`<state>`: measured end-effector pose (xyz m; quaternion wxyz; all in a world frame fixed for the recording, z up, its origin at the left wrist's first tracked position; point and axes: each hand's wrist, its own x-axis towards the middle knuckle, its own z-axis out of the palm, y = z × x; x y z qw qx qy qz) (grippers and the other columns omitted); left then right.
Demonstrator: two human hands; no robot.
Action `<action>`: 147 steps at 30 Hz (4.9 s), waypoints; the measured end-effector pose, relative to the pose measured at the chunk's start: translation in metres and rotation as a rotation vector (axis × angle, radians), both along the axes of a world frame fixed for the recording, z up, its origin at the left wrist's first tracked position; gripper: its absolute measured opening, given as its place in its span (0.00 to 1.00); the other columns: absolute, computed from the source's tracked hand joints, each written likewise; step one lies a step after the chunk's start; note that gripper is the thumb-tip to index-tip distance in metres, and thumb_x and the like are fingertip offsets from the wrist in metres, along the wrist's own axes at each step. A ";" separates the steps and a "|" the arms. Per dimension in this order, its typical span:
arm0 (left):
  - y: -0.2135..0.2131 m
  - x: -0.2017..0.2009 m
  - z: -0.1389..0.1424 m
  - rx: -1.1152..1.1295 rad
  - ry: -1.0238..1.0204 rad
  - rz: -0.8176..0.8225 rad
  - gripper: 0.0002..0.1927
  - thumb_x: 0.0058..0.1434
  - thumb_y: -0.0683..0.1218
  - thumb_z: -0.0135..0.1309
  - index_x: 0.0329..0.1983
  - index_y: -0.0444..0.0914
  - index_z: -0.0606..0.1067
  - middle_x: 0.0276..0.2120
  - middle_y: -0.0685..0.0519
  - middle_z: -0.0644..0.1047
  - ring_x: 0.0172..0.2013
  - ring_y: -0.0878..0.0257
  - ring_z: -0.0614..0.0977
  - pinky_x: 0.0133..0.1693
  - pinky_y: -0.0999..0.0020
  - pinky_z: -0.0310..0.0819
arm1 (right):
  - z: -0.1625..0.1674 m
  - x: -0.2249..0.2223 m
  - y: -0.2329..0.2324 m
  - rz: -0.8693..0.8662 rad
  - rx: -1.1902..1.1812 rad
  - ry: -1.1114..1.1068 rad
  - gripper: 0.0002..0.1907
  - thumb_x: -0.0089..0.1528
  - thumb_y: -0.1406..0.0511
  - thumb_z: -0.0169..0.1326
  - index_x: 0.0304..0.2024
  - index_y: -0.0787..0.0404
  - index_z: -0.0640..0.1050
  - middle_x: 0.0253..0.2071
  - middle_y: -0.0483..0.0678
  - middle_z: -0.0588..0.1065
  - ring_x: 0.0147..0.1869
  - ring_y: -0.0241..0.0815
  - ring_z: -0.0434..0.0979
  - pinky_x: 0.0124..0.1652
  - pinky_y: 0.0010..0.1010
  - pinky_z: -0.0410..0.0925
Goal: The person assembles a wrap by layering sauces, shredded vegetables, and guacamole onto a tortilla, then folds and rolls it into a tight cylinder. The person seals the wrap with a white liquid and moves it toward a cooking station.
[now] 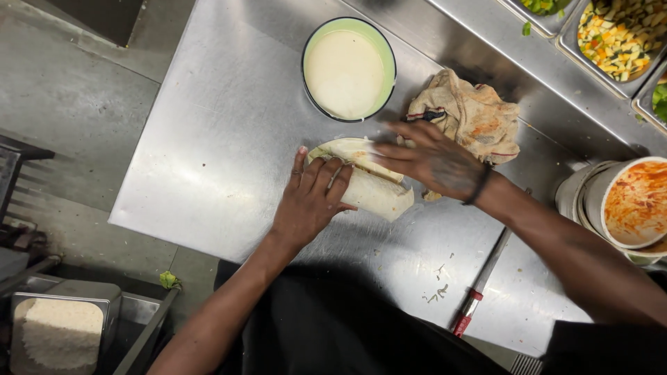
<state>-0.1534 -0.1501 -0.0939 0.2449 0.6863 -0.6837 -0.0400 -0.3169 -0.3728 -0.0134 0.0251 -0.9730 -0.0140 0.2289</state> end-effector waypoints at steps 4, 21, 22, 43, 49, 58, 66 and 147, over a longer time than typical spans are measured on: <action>0.000 0.001 0.001 0.024 -0.002 -0.008 0.42 0.56 0.66 0.58 0.66 0.37 0.68 0.59 0.47 0.70 0.62 0.49 0.69 0.72 0.39 0.49 | -0.002 -0.030 -0.008 -0.105 0.163 -0.094 0.34 0.57 0.70 0.58 0.65 0.43 0.71 0.72 0.35 0.64 0.79 0.48 0.53 0.71 0.46 0.53; -0.002 0.003 0.009 0.043 -0.011 -0.018 0.44 0.53 0.67 0.60 0.66 0.36 0.68 0.59 0.45 0.69 0.62 0.48 0.68 0.71 0.36 0.49 | -0.005 -0.083 0.013 -0.416 0.352 -0.448 0.26 0.63 0.76 0.56 0.60 0.48 0.79 0.64 0.37 0.76 0.73 0.46 0.64 0.71 0.38 0.61; -0.002 0.003 0.010 0.042 -0.012 -0.014 0.45 0.53 0.67 0.60 0.66 0.36 0.68 0.59 0.45 0.69 0.62 0.47 0.68 0.71 0.36 0.49 | -0.007 -0.083 0.016 -0.395 0.337 -0.460 0.24 0.62 0.76 0.57 0.58 0.48 0.80 0.63 0.36 0.77 0.72 0.45 0.65 0.70 0.39 0.60; 0.001 0.005 0.012 -0.011 -0.041 -0.031 0.45 0.51 0.64 0.66 0.64 0.33 0.68 0.58 0.43 0.68 0.61 0.45 0.67 0.72 0.35 0.50 | -0.030 -0.060 0.174 -1.513 0.712 -0.753 0.26 0.69 0.67 0.51 0.69 0.67 0.67 0.59 0.55 0.74 0.54 0.41 0.77 0.49 0.30 0.72; -0.001 0.006 0.010 -0.086 -0.047 -0.020 0.46 0.51 0.66 0.67 0.64 0.33 0.68 0.57 0.43 0.68 0.58 0.45 0.69 0.70 0.32 0.53 | -0.019 -0.046 0.167 -1.597 0.693 -0.845 0.18 0.69 0.66 0.53 0.60 0.68 0.76 0.53 0.55 0.80 0.54 0.39 0.80 0.53 0.28 0.74; -0.001 0.008 0.009 -0.076 -0.063 -0.036 0.47 0.49 0.67 0.67 0.63 0.33 0.68 0.56 0.43 0.68 0.57 0.46 0.69 0.69 0.31 0.53 | -0.042 -0.052 0.154 -1.722 0.875 -0.982 0.12 0.66 0.69 0.58 0.51 0.69 0.79 0.43 0.52 0.84 0.44 0.34 0.83 0.44 0.23 0.75; 0.000 0.008 0.009 -0.077 -0.018 -0.060 0.49 0.49 0.66 0.68 0.65 0.32 0.67 0.57 0.42 0.67 0.58 0.44 0.69 0.68 0.38 0.60 | -0.031 -0.016 0.186 -1.645 0.387 -1.022 0.17 0.70 0.68 0.52 0.61 0.68 0.73 0.49 0.54 0.79 0.50 0.42 0.83 0.46 0.26 0.78; -0.012 0.006 0.026 0.041 -0.278 -0.240 0.27 0.67 0.51 0.48 0.67 0.35 0.65 0.59 0.45 0.71 0.61 0.52 0.71 0.65 0.49 0.62 | 0.028 0.007 0.056 -0.610 0.350 -0.288 0.35 0.58 0.72 0.53 0.70 0.55 0.69 0.65 0.50 0.68 0.66 0.51 0.63 0.63 0.41 0.63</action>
